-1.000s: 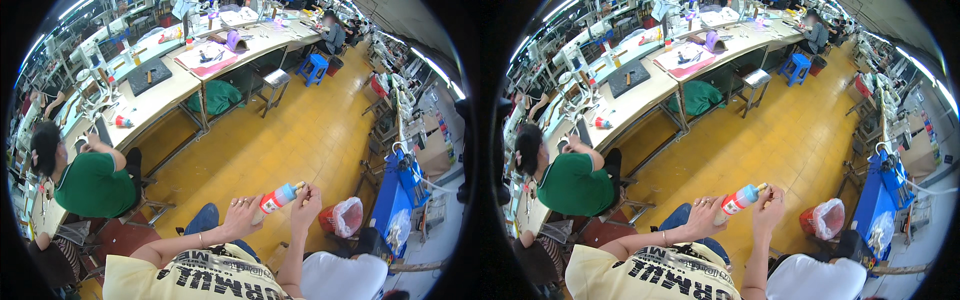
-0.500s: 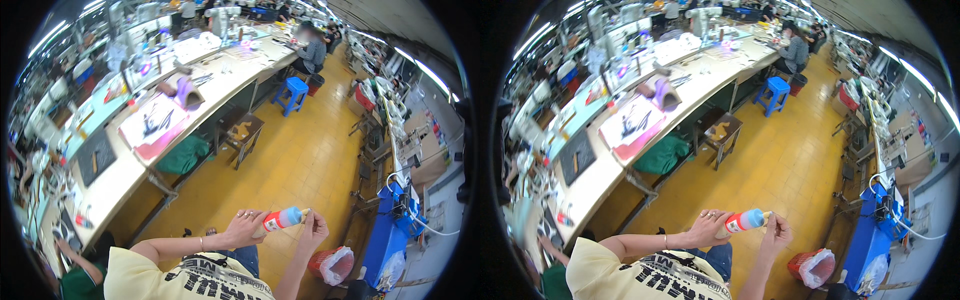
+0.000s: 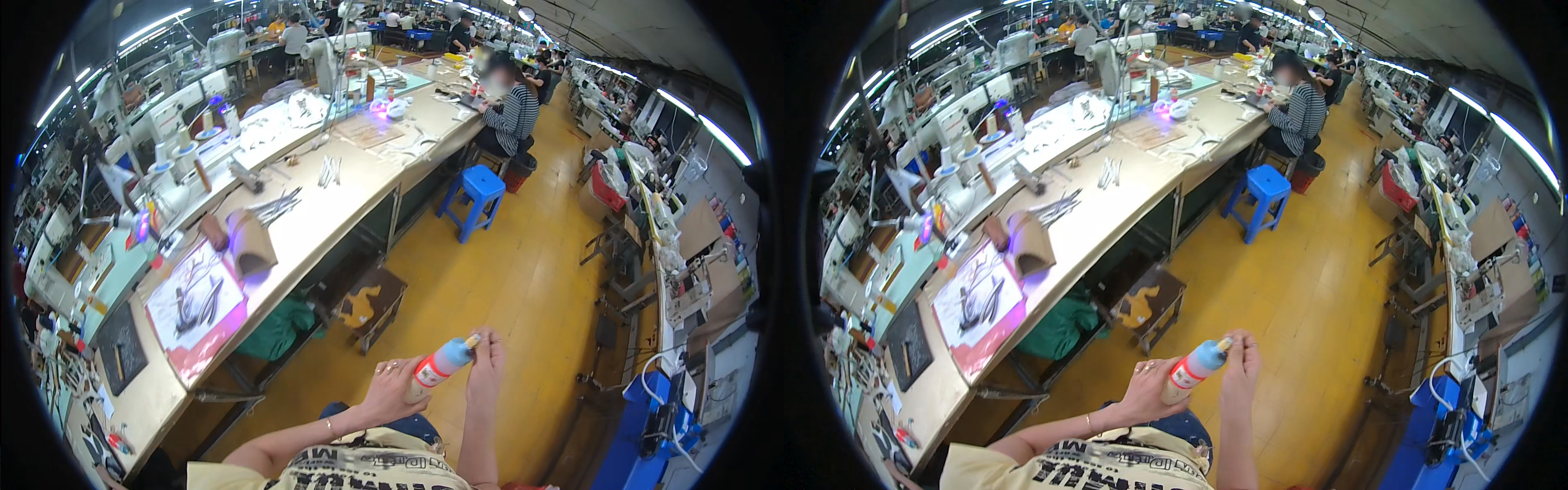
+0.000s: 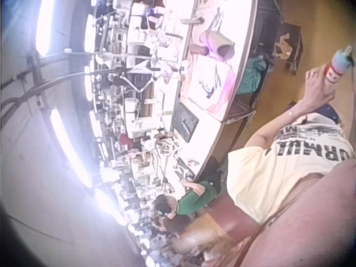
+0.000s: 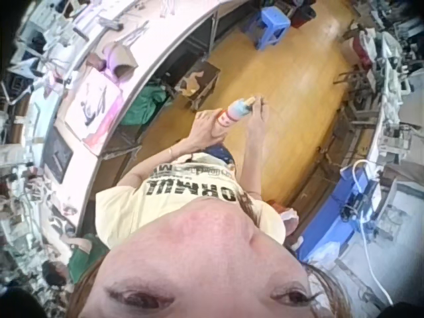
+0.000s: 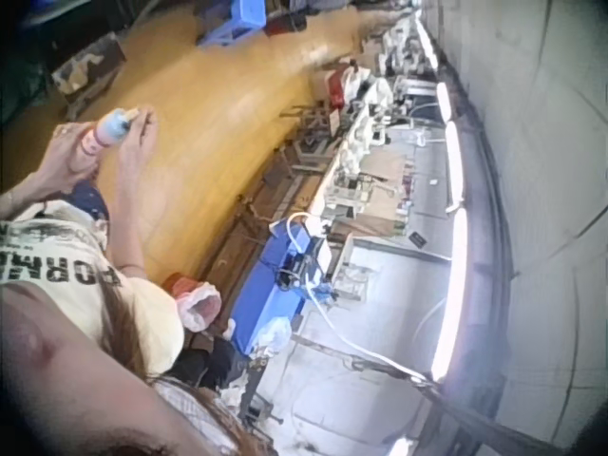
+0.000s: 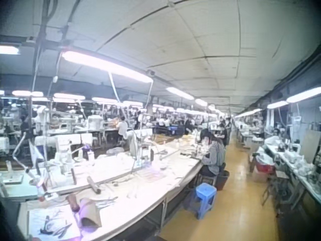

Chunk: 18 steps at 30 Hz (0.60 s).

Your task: The person repeatedly picks up braided silver trims and flat strips, aligns them on a worktable, and uses a utility knife to trim the ends. They also retrieve a glue bottle and apply adhesive to the strips before setting them aside.

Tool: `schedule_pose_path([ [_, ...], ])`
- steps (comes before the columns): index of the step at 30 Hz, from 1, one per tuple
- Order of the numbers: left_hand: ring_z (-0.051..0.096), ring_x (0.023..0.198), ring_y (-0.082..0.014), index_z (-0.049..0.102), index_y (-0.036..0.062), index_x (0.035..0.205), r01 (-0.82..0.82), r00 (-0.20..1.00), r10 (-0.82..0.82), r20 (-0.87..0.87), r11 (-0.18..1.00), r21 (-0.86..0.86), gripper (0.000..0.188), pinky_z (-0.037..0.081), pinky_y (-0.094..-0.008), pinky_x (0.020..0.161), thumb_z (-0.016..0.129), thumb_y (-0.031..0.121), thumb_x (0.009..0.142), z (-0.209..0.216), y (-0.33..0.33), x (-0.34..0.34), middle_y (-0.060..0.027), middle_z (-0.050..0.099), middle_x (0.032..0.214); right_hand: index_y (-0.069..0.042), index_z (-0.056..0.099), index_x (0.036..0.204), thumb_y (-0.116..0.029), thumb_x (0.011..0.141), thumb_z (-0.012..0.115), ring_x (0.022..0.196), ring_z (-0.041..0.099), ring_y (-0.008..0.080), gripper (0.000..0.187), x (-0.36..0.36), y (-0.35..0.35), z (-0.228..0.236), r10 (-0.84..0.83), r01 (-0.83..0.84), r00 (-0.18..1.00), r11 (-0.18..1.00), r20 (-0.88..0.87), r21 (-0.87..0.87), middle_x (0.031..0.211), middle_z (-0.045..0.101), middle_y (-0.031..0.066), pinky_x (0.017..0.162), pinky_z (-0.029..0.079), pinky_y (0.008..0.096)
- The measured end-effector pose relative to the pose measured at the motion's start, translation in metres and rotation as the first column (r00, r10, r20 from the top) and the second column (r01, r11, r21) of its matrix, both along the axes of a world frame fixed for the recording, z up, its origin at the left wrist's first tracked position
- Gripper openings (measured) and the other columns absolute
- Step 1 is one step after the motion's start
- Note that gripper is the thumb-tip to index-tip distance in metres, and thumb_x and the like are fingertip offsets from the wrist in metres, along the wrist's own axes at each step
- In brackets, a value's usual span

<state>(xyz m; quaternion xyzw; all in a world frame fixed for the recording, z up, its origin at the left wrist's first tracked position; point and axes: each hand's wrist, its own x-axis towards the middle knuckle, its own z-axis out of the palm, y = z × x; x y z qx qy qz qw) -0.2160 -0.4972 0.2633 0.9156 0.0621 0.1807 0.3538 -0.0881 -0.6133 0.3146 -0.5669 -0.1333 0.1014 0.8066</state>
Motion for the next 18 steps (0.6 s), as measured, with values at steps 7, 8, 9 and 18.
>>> schedule_pose_path([
  [7,0.059,0.102,-0.0326,0.048,0.0037,0.130,-0.258,0.965,0.262,0.021,0.959,-0.115,0.077,0.040,-0.0451,0.090,0.081,0.030,0.066,0.000,0.066,0.099,-0.0164,0.061,0.108,-0.001,0.064,0.109,-0.010,0.096,0.063,0.089,0.059,0.0074,0.016,0.114,0.103,0.001,0.222,-0.222,0.974,0.975,0.040,0.002,0.096,0.066,0.0029,0.083,0.048,0.0256],
  [8,0.059,0.102,-0.0324,0.048,0.0036,0.130,-0.269,0.962,0.273,0.020,0.956,-0.117,0.077,0.040,-0.0450,0.090,0.081,0.029,0.065,-0.004,0.077,0.109,-0.0162,0.061,0.108,0.000,0.066,0.107,-0.009,0.095,0.065,0.089,0.060,0.0079,0.015,0.124,0.113,-0.002,0.252,-0.252,0.968,0.968,-0.014,-0.009,0.095,0.067,0.0036,0.083,0.048,0.0257],
  [9,0.059,0.102,-0.0322,0.048,0.0036,0.129,-0.279,0.959,0.284,0.023,0.952,-0.122,0.076,0.040,-0.0448,0.089,0.081,0.028,0.065,-0.007,0.084,0.117,-0.0160,0.061,0.108,0.000,0.067,0.104,-0.009,0.093,0.067,0.089,0.060,0.0084,0.014,0.137,0.122,-0.004,0.280,-0.282,0.958,0.959,-0.067,-0.022,0.095,0.068,0.0043,0.084,0.048,0.0259],
  [18,0.059,0.102,-0.0320,0.048,0.0042,0.130,-0.150,0.989,0.150,-0.010,0.980,-0.134,0.075,0.039,-0.0446,0.090,0.079,0.030,0.067,0.003,0.188,0.177,-0.0152,0.062,0.110,0.001,0.069,0.095,-0.014,0.095,0.066,0.081,0.062,0.0079,0.015,0.207,0.205,-0.012,0.300,-0.295,0.950,0.953,-0.083,0.070,0.089,0.070,0.0048,0.077,0.049,0.0230],
])
